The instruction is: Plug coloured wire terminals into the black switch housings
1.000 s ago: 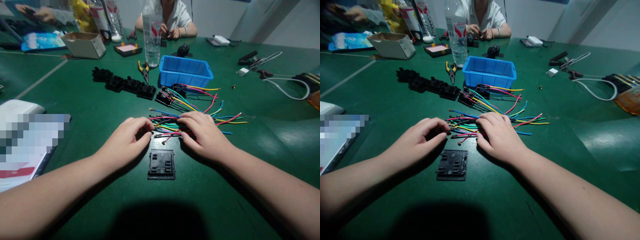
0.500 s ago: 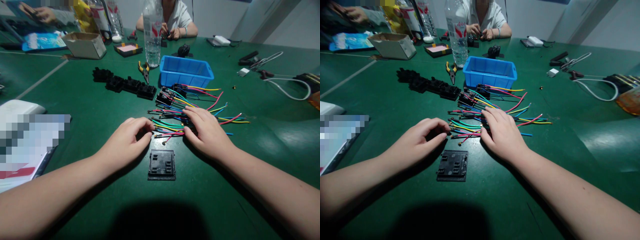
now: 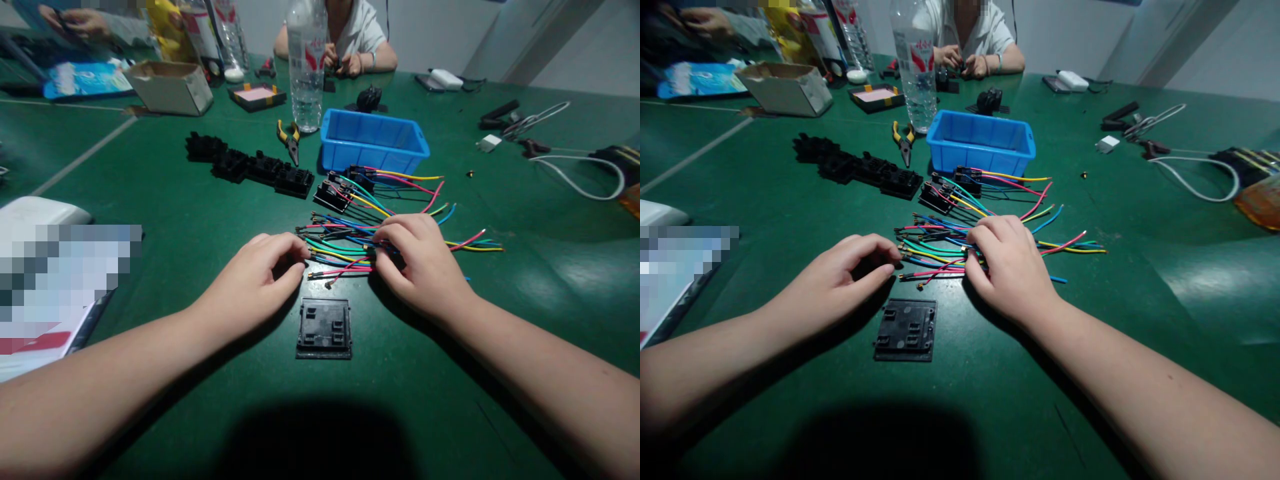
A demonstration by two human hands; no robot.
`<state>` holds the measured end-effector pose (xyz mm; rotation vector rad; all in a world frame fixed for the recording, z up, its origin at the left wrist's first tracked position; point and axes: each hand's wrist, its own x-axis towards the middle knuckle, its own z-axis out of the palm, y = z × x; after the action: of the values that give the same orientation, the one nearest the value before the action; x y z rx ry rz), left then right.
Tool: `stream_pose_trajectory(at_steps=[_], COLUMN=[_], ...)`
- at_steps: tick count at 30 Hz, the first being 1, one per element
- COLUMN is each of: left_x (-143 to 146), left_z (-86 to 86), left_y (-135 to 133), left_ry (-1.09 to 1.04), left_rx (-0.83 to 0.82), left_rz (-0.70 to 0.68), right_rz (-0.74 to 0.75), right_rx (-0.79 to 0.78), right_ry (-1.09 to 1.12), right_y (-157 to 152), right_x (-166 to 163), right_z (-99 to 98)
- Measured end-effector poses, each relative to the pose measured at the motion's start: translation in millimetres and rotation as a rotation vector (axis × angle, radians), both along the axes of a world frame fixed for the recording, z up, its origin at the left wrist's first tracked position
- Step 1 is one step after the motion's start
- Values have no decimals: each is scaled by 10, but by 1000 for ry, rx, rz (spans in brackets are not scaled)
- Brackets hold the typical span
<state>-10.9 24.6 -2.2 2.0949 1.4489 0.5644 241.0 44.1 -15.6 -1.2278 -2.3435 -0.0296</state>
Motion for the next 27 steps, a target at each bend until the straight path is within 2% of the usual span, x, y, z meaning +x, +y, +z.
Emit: stream_pose_trajectory(at_steps=[8, 20, 27], left_x=[-3, 7, 4], left_z=[2, 0, -19], left_y=[-10, -9, -1], left_ry=[9, 11, 15], left_rx=[4, -3, 14], left_rz=[5, 11, 2], right_rz=[250, 166, 196], right_rx=[-65, -113, -115], right_ry=[-90, -67, -44], right_y=[-31, -3, 16], right_x=[-34, -33, -18], right_z=[18, -6, -32])
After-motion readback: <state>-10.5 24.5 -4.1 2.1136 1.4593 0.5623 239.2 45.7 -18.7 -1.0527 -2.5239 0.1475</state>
